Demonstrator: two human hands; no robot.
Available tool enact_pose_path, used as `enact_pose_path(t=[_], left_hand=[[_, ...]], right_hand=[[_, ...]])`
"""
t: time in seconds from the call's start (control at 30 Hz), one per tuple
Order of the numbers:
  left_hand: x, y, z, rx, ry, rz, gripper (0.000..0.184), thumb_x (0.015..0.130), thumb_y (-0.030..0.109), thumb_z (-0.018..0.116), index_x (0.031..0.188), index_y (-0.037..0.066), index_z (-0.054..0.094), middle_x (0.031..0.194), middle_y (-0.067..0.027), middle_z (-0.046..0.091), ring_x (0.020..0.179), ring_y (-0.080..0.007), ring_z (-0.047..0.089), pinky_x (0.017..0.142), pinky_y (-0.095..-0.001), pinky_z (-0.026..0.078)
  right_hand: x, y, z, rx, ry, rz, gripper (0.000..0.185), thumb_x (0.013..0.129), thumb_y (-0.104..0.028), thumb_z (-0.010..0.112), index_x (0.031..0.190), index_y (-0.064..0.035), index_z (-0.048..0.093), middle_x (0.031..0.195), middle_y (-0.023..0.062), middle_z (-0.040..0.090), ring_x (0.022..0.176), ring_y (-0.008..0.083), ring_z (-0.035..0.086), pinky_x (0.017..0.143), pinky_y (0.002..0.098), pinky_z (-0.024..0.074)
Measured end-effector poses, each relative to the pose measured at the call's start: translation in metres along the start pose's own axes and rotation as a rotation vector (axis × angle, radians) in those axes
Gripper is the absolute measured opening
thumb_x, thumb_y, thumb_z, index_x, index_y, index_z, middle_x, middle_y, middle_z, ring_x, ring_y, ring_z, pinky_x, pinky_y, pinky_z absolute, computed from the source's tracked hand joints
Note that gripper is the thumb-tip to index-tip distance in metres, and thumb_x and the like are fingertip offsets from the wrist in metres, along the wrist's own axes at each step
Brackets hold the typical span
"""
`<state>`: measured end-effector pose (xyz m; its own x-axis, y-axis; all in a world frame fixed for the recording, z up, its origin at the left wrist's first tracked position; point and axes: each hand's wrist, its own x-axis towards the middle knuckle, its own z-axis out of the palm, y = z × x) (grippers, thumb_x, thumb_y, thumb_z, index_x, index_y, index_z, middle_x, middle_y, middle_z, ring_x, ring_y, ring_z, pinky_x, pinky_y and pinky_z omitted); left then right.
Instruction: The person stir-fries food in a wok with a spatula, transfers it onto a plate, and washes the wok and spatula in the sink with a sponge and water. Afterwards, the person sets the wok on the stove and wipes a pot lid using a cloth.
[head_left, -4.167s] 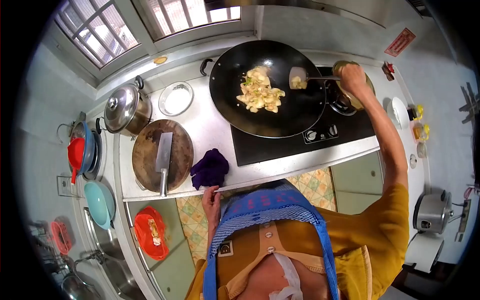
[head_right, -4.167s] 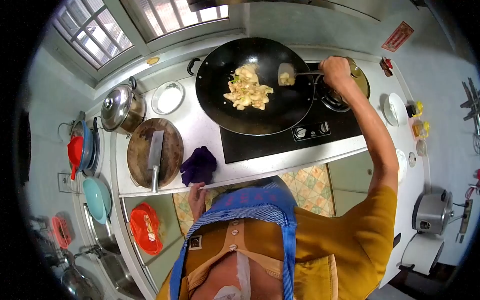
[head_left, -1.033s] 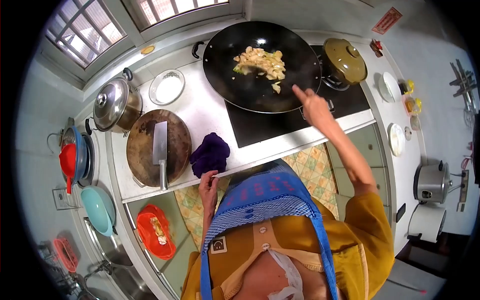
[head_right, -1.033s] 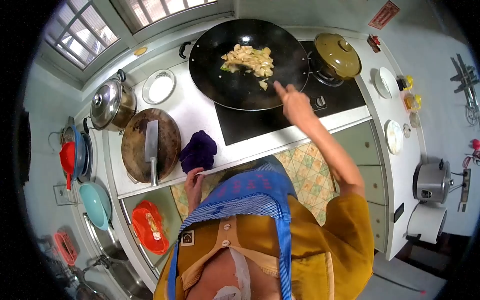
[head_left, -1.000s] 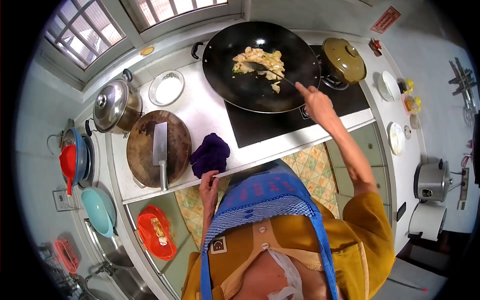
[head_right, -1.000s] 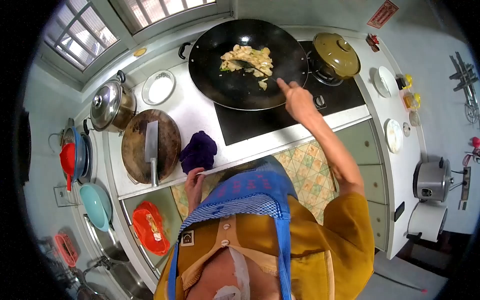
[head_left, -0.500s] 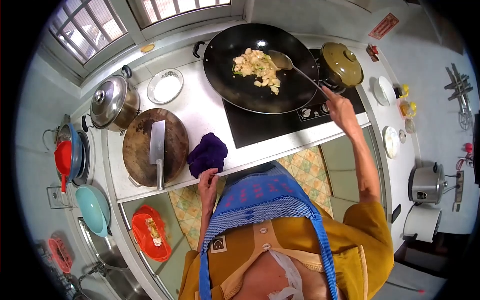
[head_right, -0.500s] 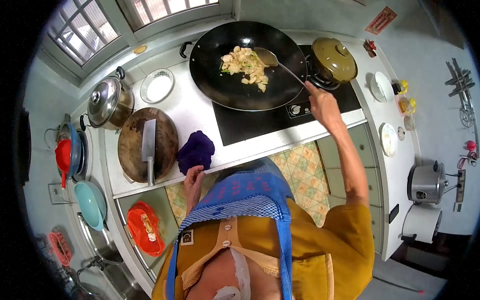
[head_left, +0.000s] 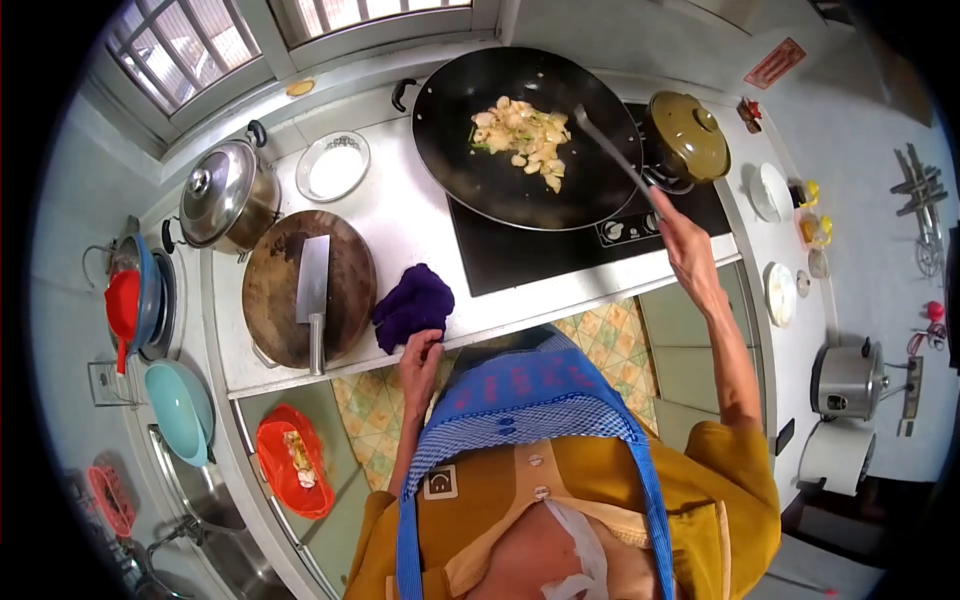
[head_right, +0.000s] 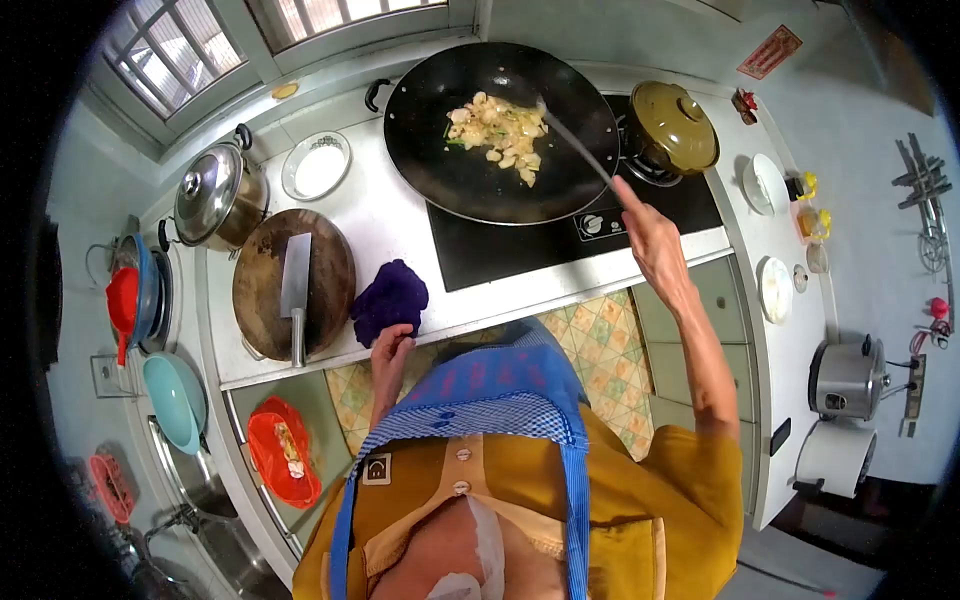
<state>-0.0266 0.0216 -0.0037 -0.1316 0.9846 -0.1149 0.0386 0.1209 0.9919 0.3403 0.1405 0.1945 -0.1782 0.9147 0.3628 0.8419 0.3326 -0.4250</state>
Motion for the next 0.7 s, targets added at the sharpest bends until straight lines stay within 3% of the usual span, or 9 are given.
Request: enact_pose_path(t=[0.03, 0.1, 0.23, 0.3, 0.37, 0.5, 0.63, 0.7], left_hand=[[0.0, -0.004, 0.001, -0.002, -0.001, -0.001, 0.017, 0.079, 0.0, 0.053, 0.096, 0.001, 0.058, 0.092, -0.0019, 0.052, 0.079, -0.009, 0.049, 0.069, -0.0196, 0.04], [0.003, -0.007, -0.001, -0.069, -0.038, -0.013, 0.018, 0.079, -0.001, 0.053, 0.096, 0.001, 0.058, 0.092, -0.0022, 0.052, 0.08, -0.01, 0.05, 0.07, -0.0197, 0.04], [0.009, -0.023, -0.006, -0.032, 0.014, 0.053, 0.018, 0.078, -0.002, 0.053, 0.095, 0.0, 0.058, 0.093, -0.0029, 0.052, 0.081, -0.0107, 0.05, 0.07, -0.0199, 0.04], [0.012, -0.03, -0.006, -0.107, 0.019, 0.004, 0.018, 0.077, -0.002, 0.053, 0.095, 0.0, 0.058, 0.092, -0.0037, 0.052, 0.081, -0.0115, 0.05, 0.071, -0.0207, 0.04], [0.013, -0.026, -0.005, -0.095, 0.011, 0.008, 0.018, 0.077, -0.002, 0.053, 0.095, 0.001, 0.058, 0.092, -0.004, 0.053, 0.082, -0.0117, 0.051, 0.071, -0.0211, 0.04], [0.014, -0.015, -0.005, -0.076, -0.011, 0.014, 0.019, 0.077, -0.002, 0.054, 0.095, 0.001, 0.059, 0.092, -0.0043, 0.053, 0.083, -0.0123, 0.051, 0.073, -0.0219, 0.041], [0.01, -0.03, -0.01, -0.033, 0.088, 0.06, 0.019, 0.077, -0.002, 0.054, 0.095, 0.001, 0.059, 0.093, -0.0042, 0.054, 0.082, -0.0119, 0.052, 0.072, -0.0218, 0.042], [0.009, -0.034, -0.013, -0.082, 0.129, -0.006, 0.019, 0.076, -0.002, 0.054, 0.094, 0.001, 0.059, 0.093, -0.0042, 0.054, 0.081, -0.0119, 0.052, 0.072, -0.0218, 0.042]], right_hand=[[0.003, 0.004, -0.001, -0.153, -0.13, 0.009, 0.044, 0.082, -0.001, 0.05, 0.123, -0.0139, 0.046, 0.067, 0.018, 0.05, 0.06, 0.032, 0.051, 0.057, 0.0367, 0.0435], [0.008, 0.011, -0.001, -0.188, -0.162, -0.004, 0.045, 0.08, 0.0, 0.05, 0.123, -0.014, 0.047, 0.065, 0.0176, 0.05, 0.057, 0.0311, 0.051, 0.055, 0.039, 0.042], [0.039, 0.013, -0.009, -0.199, -0.057, -0.036, 0.046, 0.078, 0.0, 0.051, 0.121, -0.015, 0.049, 0.066, 0.017, 0.052, 0.058, 0.0319, 0.053, 0.054, 0.0391, 0.0437], [0.063, 0.013, 0.009, -0.391, -0.01, -0.099, 0.045, 0.078, -0.003, 0.05, 0.12, -0.0159, 0.05, 0.07, 0.0168, 0.053, 0.06, 0.0327, 0.055, 0.054, 0.039, 0.0453], [0.084, 0.008, 0.042, -0.377, 0.034, -0.176, 0.046, 0.077, -0.001, 0.047, 0.119, -0.018, 0.051, 0.073, 0.0149, 0.053, 0.059, 0.0324, 0.055, 0.052, 0.0396, 0.0461], [0.098, 0.005, 0.084, -0.503, -0.134, -0.298, 0.053, 0.073, 0.001, 0.047, 0.12, -0.0221, 0.05, 0.075, 0.0136, 0.051, 0.056, 0.0302, 0.056, 0.051, 0.038, 0.048], [0.083, 0.0, 0.044, -0.59, -0.211, -0.203, 0.057, 0.07, 0.002, 0.047, 0.121, -0.0239, 0.049, 0.074, 0.011, 0.051, 0.056, 0.0282, 0.056, 0.05, 0.0376, 0.0474], [0.082, 0.013, 0.048, -0.545, -0.127, -0.141, 0.052, 0.073, 0.001, 0.047, 0.12, -0.0215, 0.05, 0.074, 0.0123, 0.052, 0.058, 0.0298, 0.057, 0.052, 0.0385, 0.0473]])
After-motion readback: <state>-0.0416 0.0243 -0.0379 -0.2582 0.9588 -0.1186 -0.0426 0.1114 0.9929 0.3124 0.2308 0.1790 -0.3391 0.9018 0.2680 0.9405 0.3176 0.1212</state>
